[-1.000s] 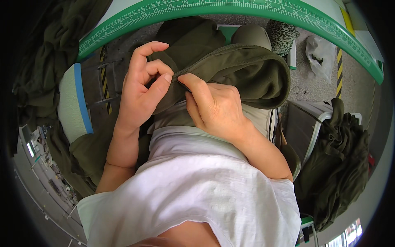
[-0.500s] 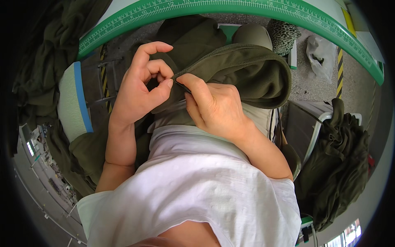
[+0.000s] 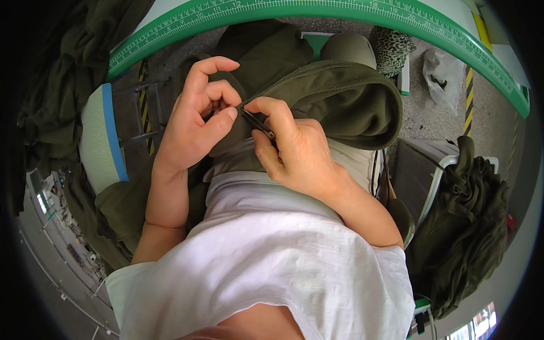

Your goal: Inspect and trim excess threads from olive green textile garments using industrial snippers.

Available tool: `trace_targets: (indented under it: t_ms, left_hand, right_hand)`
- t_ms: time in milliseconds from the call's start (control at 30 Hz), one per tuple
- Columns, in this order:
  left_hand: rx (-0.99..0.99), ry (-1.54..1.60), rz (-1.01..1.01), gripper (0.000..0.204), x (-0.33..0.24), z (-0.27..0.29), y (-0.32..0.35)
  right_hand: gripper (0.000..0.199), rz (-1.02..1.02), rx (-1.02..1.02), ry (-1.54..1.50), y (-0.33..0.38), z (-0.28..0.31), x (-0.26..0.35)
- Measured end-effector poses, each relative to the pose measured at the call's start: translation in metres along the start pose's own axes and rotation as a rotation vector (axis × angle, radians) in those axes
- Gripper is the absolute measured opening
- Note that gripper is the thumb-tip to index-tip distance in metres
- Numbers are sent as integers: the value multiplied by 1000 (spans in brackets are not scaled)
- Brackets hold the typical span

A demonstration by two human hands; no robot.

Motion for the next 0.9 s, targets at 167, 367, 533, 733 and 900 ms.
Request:
trace_targets:
  t_ms: [167,367,533,733,900]
  left_hand:
    - [7,30,-2,54,2,-1,1]
    - [-30,10,-60,53,2,-2,1]
    - [13,-12,-25,55,2,-2,2]
    - [9,18,-24,54,2,0,1]
    - [44,109,-13,54,6,-1,-1]
  right_hand:
    - [39,-117,36,-70,2,-1,-3]
    - [37,-240,55,-262,7,-6,-8]
    - [37,-426,82,-510,12,-12,-13]
    - [37,-458,86,-597,13,-17,-14]
    - [35,-379,87,-514,14,-17,-16]
Point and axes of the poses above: each hand's wrist, its own y-axis away from the middle knuckle, its own z-axis out of the back of the hand, x = y × z, the point moved 7 cm from there along -y, towards the middle knuckle, and after that the axes turned 5 degrees about x, right-handed, at the moved point
